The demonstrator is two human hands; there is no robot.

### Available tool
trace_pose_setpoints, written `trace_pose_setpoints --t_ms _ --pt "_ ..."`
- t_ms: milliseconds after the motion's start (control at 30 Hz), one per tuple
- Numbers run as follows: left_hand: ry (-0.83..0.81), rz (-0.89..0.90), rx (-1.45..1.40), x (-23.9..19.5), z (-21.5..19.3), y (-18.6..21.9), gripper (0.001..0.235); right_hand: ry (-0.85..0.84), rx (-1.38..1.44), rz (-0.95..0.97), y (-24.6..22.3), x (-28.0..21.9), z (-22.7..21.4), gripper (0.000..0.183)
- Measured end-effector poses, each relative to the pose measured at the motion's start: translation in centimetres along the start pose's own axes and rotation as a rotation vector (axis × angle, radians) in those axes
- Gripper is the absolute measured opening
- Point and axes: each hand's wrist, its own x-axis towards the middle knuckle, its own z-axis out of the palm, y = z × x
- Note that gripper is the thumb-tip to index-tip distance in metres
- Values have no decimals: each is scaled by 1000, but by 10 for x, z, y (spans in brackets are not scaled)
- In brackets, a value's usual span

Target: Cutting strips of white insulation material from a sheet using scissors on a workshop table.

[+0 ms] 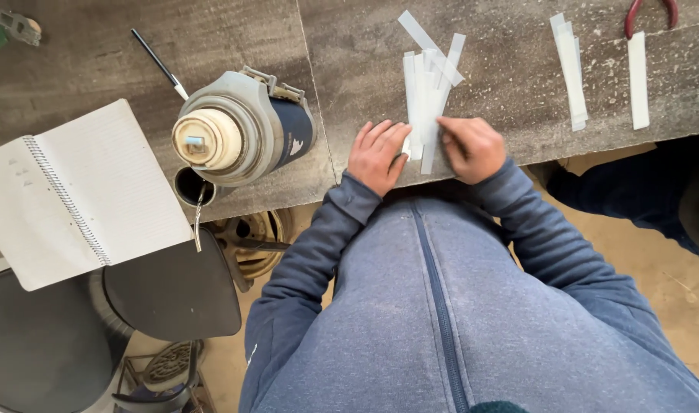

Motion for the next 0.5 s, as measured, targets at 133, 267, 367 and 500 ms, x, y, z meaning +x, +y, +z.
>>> trace_pose_setpoints --t_ms 133,267,367,500 --pt "29 -21 -15 -5 2 -1 52 43 -106 -31 -7 3 -3 31" --pt "21 20 15 0 2 5 51 18 -140 -122 -18 5 6 34" --pt "12 29 -29 2 2 6 52 19 -79 -126 -15 1 2 38" --pt "-26 20 -60 5 -3 3 53 20 -182 -187 -12 2 -1 37"
